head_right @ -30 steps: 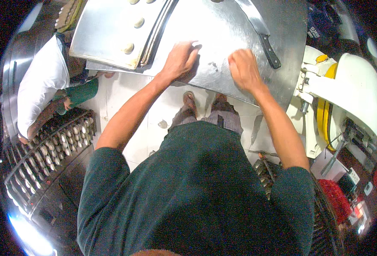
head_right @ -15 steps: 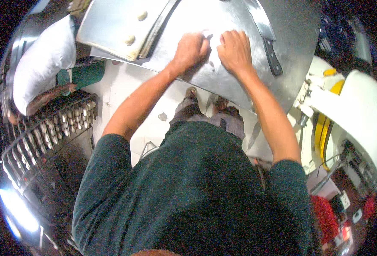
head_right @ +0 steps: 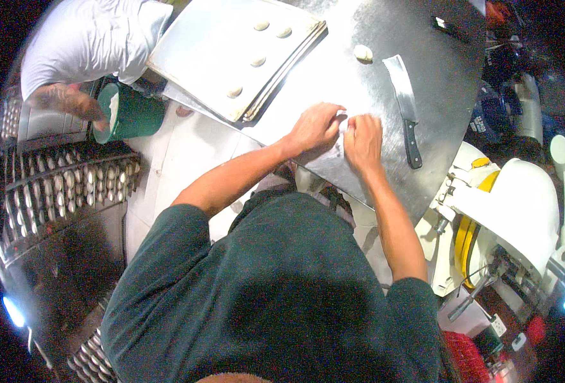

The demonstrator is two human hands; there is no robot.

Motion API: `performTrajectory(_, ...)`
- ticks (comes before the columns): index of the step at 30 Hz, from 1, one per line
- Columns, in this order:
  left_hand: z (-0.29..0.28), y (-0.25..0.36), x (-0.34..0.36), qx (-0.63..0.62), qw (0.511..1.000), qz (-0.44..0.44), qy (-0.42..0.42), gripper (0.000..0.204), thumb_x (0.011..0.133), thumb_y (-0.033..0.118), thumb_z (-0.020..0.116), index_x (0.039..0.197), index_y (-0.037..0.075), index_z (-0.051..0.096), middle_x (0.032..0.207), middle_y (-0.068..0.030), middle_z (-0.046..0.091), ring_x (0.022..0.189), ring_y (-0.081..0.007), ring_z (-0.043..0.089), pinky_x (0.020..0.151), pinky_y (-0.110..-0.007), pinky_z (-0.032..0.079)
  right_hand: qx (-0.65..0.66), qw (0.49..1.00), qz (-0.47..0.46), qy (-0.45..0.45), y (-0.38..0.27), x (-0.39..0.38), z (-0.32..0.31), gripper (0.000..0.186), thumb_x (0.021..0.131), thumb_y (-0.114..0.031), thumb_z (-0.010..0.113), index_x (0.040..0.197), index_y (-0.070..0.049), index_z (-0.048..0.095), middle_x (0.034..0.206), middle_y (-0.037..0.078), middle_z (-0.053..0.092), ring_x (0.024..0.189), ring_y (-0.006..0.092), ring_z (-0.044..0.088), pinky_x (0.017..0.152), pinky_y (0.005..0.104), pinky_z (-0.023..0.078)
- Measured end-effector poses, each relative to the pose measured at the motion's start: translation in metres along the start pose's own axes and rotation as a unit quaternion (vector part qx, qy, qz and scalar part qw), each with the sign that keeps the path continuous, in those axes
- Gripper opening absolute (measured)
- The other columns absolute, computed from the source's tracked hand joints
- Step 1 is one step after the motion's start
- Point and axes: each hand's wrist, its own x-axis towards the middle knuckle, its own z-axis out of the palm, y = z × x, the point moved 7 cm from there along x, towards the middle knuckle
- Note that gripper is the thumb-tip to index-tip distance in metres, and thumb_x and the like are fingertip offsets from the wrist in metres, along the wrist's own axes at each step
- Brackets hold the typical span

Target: The person cuts small portions of dough from a larger pile using a cleaver and places the individual dough balls onto a metal tray.

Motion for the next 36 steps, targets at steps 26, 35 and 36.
performTrajectory(26, -0.049, -0.008, -0.042, -0.049, 0.994, -0.093, -0.005, 0.056, 0.074, 0.024, 0.089, 0.118, 0.005, 0.062, 0.110, -0.0131, 0.065, 0.100, -0.0262, 0.068, 0.086, -0.037, 0.056, -0.016, 0.956, 0.288, -0.053, -0.011, -0.055, -0.096, 0.036, 0.100, -0.034, 0.061, 0.110, 0.000, 0.063, 0.085, 0.027, 0.070, 0.083, 0.0472, 0.070, 0.073, 0.0512, 0.053)
performTrajectory(35, -0.047, -0.003, -0.046, -0.058, 0.994, -0.063, 0.070, 0.033, 0.079, 0.014, 0.082, 0.106, 0.004, 0.066, 0.101, -0.0108, 0.064, 0.088, -0.0233, 0.068, 0.078, -0.034, 0.056, 0.020, 0.948, 0.272, -0.164, -0.075, -0.098, -0.055, 0.028, 0.101, -0.031, 0.062, 0.108, -0.004, 0.061, 0.074, 0.024, 0.068, 0.072, 0.0469, 0.069, 0.065, 0.0541, 0.052)
performTrajectory(36, -0.047, -0.003, -0.045, -0.063, 0.994, -0.063, 0.067, 0.033, 0.079, 0.014, 0.082, 0.106, 0.004, 0.067, 0.101, -0.0105, 0.065, 0.089, -0.0232, 0.068, 0.078, -0.034, 0.056, 0.018, 0.947, 0.275, -0.167, -0.075, -0.099, -0.055, 0.028, 0.101, -0.030, 0.062, 0.107, -0.003, 0.061, 0.074, 0.024, 0.068, 0.071, 0.0470, 0.069, 0.065, 0.0542, 0.052)
